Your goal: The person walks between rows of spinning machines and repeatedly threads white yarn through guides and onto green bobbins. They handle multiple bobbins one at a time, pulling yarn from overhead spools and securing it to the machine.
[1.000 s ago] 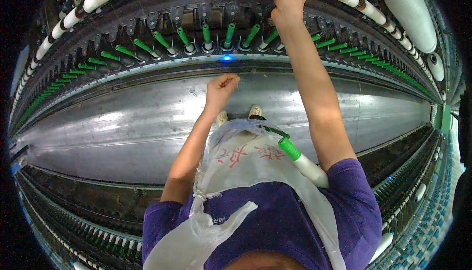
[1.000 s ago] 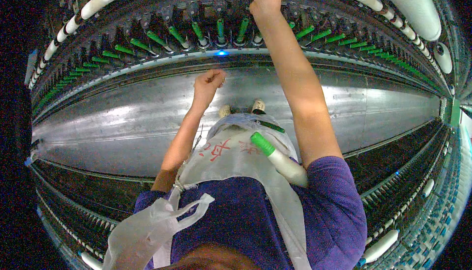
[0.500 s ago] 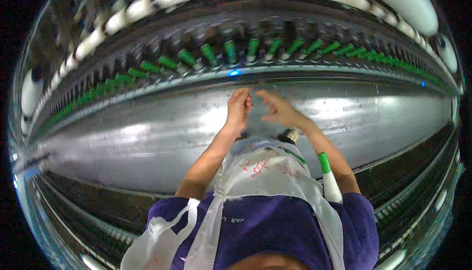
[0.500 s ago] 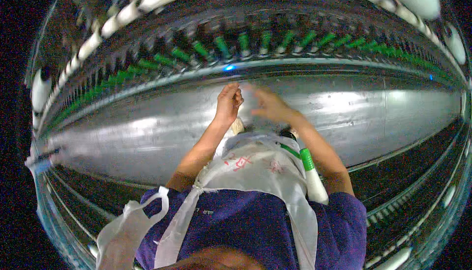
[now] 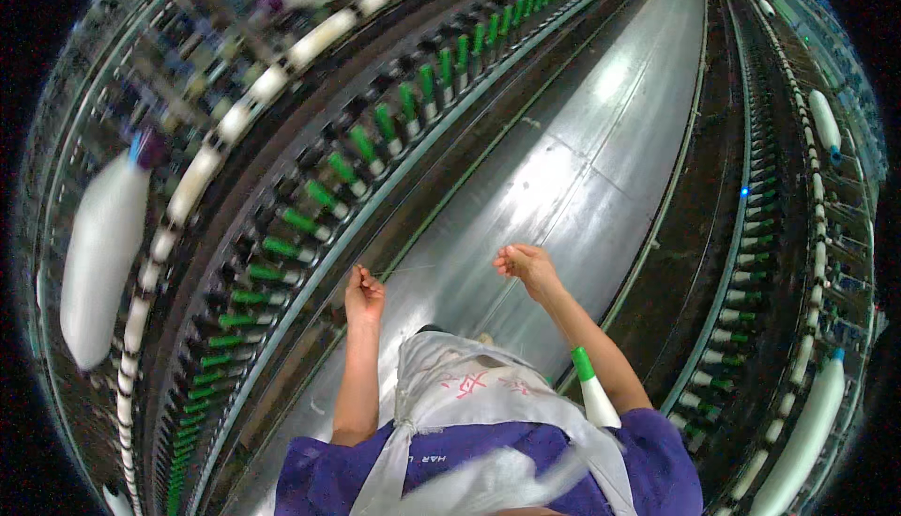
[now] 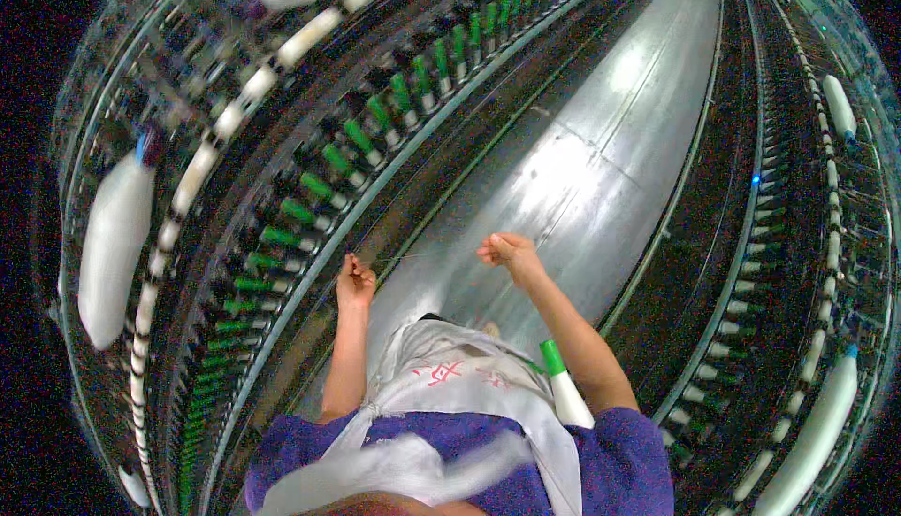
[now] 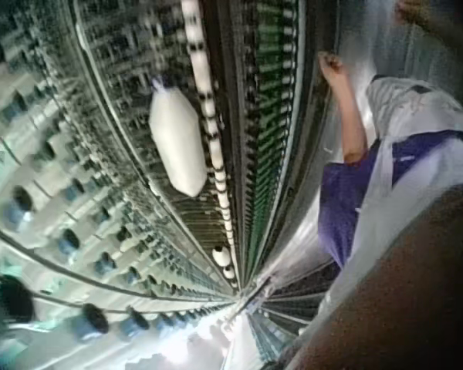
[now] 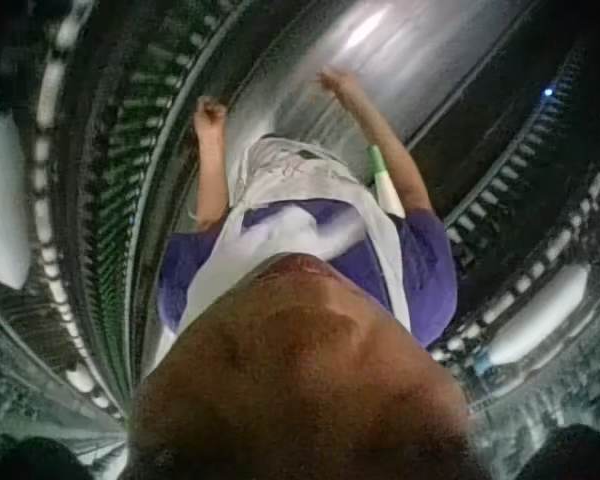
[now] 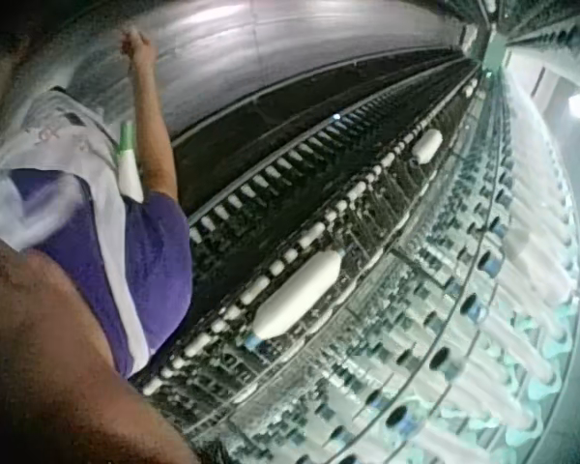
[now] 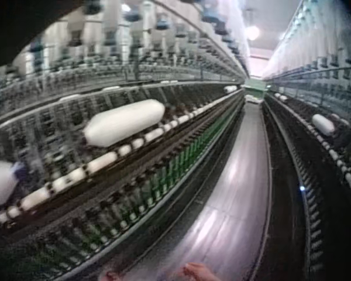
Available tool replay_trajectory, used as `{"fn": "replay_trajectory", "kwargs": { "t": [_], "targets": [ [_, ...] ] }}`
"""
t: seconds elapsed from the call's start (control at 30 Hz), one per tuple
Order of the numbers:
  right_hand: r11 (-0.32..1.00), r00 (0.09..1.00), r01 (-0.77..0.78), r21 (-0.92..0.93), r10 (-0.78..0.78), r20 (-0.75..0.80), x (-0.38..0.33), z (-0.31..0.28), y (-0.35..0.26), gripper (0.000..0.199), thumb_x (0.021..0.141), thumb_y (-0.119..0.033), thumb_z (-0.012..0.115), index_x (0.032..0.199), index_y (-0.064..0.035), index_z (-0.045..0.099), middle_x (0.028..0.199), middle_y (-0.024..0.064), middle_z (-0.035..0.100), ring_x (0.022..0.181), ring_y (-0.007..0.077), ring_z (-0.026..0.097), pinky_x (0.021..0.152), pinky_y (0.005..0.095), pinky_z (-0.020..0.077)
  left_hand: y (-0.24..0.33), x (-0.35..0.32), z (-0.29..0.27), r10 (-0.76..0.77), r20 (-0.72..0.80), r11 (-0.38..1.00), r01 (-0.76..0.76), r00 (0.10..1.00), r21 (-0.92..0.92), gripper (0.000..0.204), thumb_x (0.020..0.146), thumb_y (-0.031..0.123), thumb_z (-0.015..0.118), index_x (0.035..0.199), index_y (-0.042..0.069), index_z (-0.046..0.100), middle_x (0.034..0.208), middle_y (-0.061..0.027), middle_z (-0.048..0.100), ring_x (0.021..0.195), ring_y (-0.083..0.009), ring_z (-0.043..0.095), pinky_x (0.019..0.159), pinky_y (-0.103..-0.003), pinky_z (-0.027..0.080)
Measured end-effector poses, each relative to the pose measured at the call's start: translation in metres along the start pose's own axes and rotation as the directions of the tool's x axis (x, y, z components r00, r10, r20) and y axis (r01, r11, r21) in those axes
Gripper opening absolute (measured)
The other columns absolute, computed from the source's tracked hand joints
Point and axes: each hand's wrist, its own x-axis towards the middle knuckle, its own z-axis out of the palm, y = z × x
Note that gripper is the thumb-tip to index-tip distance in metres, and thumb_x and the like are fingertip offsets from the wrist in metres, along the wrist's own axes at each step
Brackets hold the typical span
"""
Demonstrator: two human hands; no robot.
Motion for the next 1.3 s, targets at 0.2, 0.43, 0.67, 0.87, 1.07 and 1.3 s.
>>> {"fn": "replay_trajectory", "kwargs": {
  "t": [0.2,0.43,0.67,0.87,1.07,1.3],
  "targets": [
    [0.993,0.941,0.111,0.032,-0.094,-0.326,0.069,-0.153,-0.084,0.025,0.089,-0.022,0.053,0.093,0.0009,0.061,0.085,0.0111,0.066,0.068,0.0155,0.060,0.064,0.0280,0.0470,-0.090,0.124,0.147,0.121,0.001,0.979,-0.120,0.993,0.167,0.009,0.090,0.017,0.052,0.091,0.008,0.053,0.074,0.0015,0.052,0.055,-0.0060,0.041,0.047,-0.021,0.034],
    [0.929,0.733,0.366,-0.050,-0.321,-0.600,0.127,-0.342,-0.248,0.023,0.088,-0.022,0.055,0.093,0.0006,0.060,0.082,0.0096,0.065,0.070,0.0147,0.059,0.062,0.0255,0.0456,-0.291,0.257,0.352,0.013,0.234,0.368,-0.222,0.972,0.903,0.008,0.083,0.013,0.059,0.086,0.007,0.064,0.068,-0.0002,0.058,0.055,-0.0059,0.046,0.051,-0.022,0.038],
    [0.805,0.460,0.591,-0.057,-0.395,-0.795,0.198,-0.533,-0.391,0.023,0.090,-0.018,0.052,0.102,0.0005,0.058,0.095,0.0104,0.064,0.077,0.0129,0.061,0.063,0.0213,0.0472,-0.461,0.341,0.539,-0.565,0.494,0.086,-0.549,0.661,0.832,0.016,0.079,0.016,0.064,0.087,0.002,0.067,0.075,-0.0018,0.065,0.066,-0.0072,0.058,0.057,-0.023,0.044],
    [0.824,0.605,0.567,-0.007,-0.422,-0.675,0.343,-0.674,-0.491,0.024,0.089,-0.019,0.054,0.101,0.0025,0.058,0.095,0.0122,0.063,0.078,0.0166,0.060,0.066,0.0236,0.0460,-0.550,0.412,0.621,-0.728,0.441,-0.052,-0.683,0.525,0.728,0.014,0.079,0.014,0.062,0.086,0.003,0.066,0.079,-0.0070,0.065,0.072,-0.0165,0.061,0.066,-0.028,0.048],
    [0.927,0.809,0.376,0.011,-0.322,-0.491,0.500,-0.714,-0.578,0.022,0.089,-0.016,0.055,0.097,0.0041,0.059,0.090,0.0140,0.064,0.074,0.0161,0.060,0.061,0.0229,0.0454,-0.589,0.495,0.669,-0.261,0.566,-0.484,-0.613,0.782,0.624,0.012,0.080,0.017,0.057,0.087,0.008,0.060,0.110,-0.0142,0.056,0.082,-0.0312,0.060,0.069,-0.039,0.049],
    [0.978,0.923,0.187,-0.089,-0.206,-0.326,0.655,-0.738,-0.622,0.022,0.088,-0.016,0.056,0.097,0.0040,0.061,0.088,0.0137,0.065,0.072,0.0150,0.060,0.060,0.0222,0.0448,-0.612,0.618,0.713,0.096,0.538,-0.711,-0.320,0.838,0.626,0.011,0.082,0.010,0.049,0.091,0.009,0.055,0.140,-0.0282,0.016,0.075,-0.0402,0.060,0.068,-0.044,0.051]
  ]
}}
